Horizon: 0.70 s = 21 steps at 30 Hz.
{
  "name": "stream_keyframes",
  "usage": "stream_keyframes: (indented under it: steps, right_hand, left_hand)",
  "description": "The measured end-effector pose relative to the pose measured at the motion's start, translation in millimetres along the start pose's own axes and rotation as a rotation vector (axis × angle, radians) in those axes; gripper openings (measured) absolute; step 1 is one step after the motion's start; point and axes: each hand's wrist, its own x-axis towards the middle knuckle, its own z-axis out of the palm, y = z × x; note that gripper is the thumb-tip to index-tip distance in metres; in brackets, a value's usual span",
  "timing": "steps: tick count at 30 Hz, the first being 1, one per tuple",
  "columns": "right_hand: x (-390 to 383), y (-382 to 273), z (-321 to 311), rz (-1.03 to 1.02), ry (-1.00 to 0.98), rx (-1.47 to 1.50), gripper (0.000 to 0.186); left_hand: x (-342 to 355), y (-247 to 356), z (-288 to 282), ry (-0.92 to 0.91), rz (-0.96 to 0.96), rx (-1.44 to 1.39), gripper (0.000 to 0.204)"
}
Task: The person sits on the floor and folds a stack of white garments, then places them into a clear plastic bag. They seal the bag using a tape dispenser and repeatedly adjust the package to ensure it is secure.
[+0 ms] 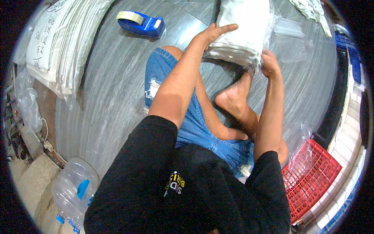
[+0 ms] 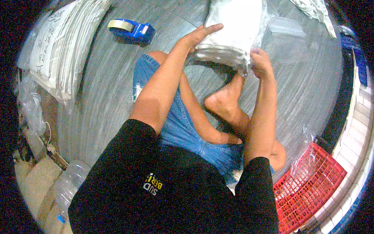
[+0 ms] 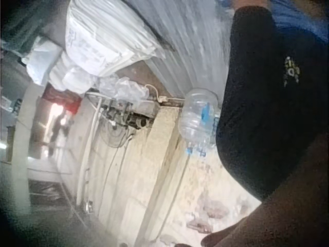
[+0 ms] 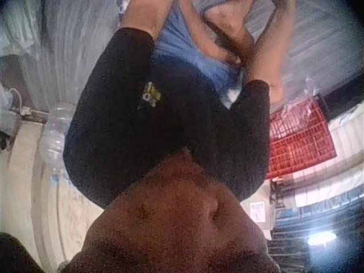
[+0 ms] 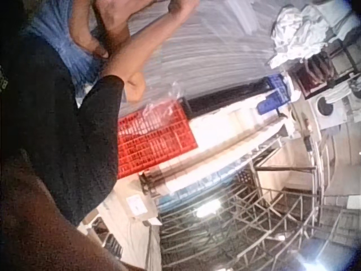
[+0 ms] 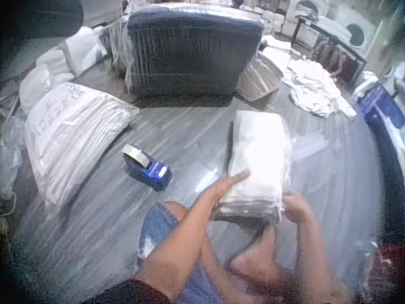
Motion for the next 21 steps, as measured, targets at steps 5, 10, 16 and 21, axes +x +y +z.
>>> stream_keyframes:
  steps: [5, 10, 16, 21]
  right_hand:
    - [-19, -11, -12, 0.076, -0.055, -0.503, 0.036]
    - [-75, -13, -13, 0.134, -0.133, 0.198, 0.047]
    - [-61, -5, -20, 0.119, -0.06, -0.126, 0.029]
    - [-81, -15, -13, 0.197, -0.07, 0.04, 0.037]
  left_hand:
    - [2, -4, 4, -0.066, 0.08, 0.179, 0.102]
    - [-29, 17, 13, -0.055, -0.001, 0.102, 0.093]
    - [9, -4, -14, -0.099, -0.044, 0.129, 0.084]
    - [-3, 8, -10, -0.121, -0.082, 0.105, 0.079]
